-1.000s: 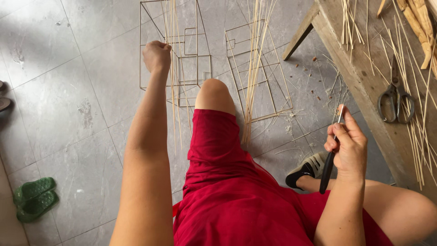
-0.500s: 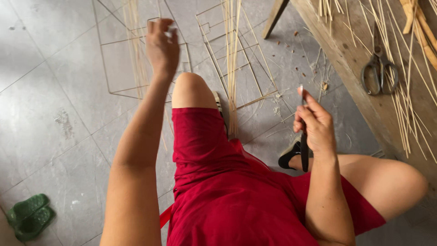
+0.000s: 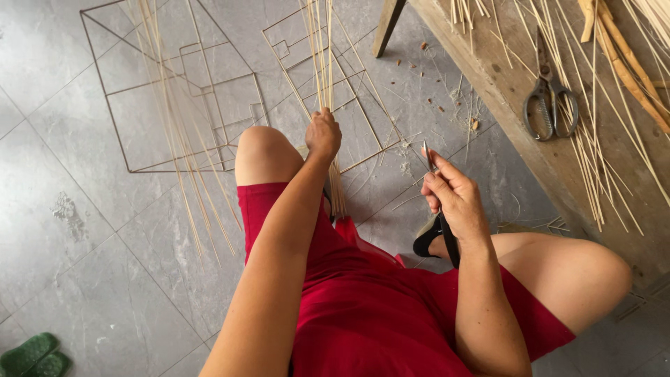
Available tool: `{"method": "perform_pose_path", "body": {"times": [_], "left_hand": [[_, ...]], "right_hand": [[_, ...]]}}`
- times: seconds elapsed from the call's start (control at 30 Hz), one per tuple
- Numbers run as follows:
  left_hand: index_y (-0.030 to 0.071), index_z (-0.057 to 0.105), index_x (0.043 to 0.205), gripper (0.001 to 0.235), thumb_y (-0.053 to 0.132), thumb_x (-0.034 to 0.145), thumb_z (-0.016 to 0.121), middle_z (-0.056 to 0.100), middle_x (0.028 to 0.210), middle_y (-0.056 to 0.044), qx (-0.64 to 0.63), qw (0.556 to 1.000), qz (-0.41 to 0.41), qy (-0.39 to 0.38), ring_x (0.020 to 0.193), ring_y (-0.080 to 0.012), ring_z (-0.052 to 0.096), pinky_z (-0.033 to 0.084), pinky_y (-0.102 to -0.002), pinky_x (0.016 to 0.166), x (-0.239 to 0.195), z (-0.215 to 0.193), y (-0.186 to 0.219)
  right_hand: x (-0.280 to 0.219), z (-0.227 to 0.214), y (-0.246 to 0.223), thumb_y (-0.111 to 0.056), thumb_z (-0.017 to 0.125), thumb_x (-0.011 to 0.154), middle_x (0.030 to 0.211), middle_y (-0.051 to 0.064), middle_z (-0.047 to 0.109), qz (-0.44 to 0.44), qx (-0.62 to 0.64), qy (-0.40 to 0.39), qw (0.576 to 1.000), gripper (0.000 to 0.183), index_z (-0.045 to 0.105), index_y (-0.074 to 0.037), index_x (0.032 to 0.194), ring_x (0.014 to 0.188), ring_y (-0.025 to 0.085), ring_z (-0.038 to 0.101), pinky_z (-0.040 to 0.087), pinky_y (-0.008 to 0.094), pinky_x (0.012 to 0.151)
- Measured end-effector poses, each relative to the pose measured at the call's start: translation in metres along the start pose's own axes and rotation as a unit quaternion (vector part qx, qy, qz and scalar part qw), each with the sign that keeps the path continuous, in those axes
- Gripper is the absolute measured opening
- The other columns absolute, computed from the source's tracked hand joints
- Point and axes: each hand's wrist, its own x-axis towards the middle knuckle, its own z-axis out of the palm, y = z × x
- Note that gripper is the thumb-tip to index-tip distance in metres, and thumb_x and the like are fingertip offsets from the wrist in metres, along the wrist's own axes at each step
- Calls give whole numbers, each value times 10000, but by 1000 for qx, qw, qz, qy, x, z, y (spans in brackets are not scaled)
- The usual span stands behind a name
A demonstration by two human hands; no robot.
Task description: The person sits on a chair and uses a knife to sharpen the ends of thin wooden sticks. They repeatedly pick up sticks, scrape the ends with the blade, and place the sharpened sticks into a wire frame on the floor.
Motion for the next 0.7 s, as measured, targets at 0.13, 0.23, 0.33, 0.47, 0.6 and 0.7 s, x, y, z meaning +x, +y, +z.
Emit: {"method": "perform_pose_path", "body": {"times": [0.13,0.23,0.33,0.47,0.6,0.7], "left_hand": [[28,618,1109,290,246,936,697,642,1097,-175,76,997,15,-10,948,-315,729,595,-387,777,0,15,-7],[31,637,1110,289,249,930,697,653,1114,-169,63,998,-6,-12,964,-311,727,591,-382,787,1,22,-9],[40,669,1062,260,228,885,698,680,1104,-179,23,999,-32,16,978,-327,720,581,-394,810,-1,24,-10],[32,696,1016,183,171,919,627,719,1086,-206,-9,997,-80,11,977,-340,736,599,-395,819,0,19,-7],[24,694,1003,191,181,941,602,725,1062,-217,-31,995,-92,-4,961,-356,735,601,-422,806,-2,10,-3],[21,679,997,206,205,939,608,720,1040,-214,-49,995,-89,20,930,-371,726,593,-458,784,-5,0,3]], "right_hand": [[0,0,3,-134,627,1010,770,-19,591,19,11,6,1000,426,620,-122,1436,607,37,509,425,201,521],[0,1,3,-137,625,1010,766,-22,578,14,15,3,1000,431,618,-124,1440,604,33,499,415,197,517],[1,1,4,-138,627,1007,771,-25,580,25,18,8,999,425,624,-122,1432,601,35,501,415,198,515],[2,2,5,-136,632,1004,763,-21,575,22,18,3,1000,429,623,-119,1432,594,36,499,415,200,510],[3,1,5,-135,623,1012,769,-12,580,18,11,1,1000,422,623,-113,1433,592,41,502,420,203,509],[3,1,4,-147,570,1043,780,0,587,4,23,-8,1000,411,601,-109,1451,587,48,504,431,207,505]]}}
